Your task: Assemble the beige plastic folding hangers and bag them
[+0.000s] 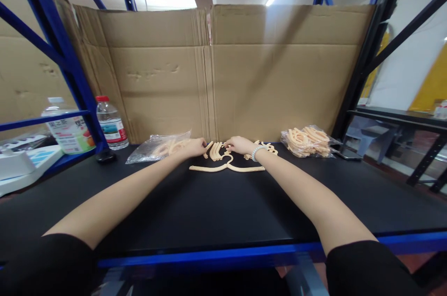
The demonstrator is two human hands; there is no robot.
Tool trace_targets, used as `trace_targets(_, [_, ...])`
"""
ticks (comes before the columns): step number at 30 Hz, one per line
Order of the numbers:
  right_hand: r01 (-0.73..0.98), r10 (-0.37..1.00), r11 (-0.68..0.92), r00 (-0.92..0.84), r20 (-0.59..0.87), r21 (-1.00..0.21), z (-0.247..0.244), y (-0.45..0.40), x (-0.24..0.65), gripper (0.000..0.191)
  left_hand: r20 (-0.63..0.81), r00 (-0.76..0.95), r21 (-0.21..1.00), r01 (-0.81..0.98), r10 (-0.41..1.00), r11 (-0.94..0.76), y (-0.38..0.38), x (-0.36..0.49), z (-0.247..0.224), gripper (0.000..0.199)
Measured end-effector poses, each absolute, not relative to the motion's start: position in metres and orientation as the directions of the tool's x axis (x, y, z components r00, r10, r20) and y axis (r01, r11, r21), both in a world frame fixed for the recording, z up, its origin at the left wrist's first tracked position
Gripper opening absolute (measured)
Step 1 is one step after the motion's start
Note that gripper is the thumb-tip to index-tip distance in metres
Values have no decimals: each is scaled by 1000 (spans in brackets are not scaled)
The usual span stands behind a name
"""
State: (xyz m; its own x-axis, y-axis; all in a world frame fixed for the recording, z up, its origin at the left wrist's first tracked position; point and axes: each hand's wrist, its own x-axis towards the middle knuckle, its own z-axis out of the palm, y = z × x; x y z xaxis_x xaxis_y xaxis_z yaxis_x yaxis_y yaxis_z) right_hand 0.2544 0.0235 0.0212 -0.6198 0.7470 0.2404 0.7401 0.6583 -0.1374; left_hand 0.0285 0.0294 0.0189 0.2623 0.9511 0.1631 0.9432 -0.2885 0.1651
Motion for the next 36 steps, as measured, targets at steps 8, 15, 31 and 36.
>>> trace_targets(8, [723,770,636,-569,290,-271,19,28,254,10,83,222,107,967,972,-230,18,41,30,28])
trace_targets(15, [691,840,531,-353,411,-491,35,16,267,20,71,224,196,952,972,-234,16,34,40,24])
trace_targets(31, [131,842,410,-435,320,-903,37,-104,271,30,-155,609,981,-1,778,196,-95,26,28,28])
trace_targets(36, [112,878,298,-423,226,-948,11,-124,263,29,-12,611,984,-134,792,118,-107,34,10,39])
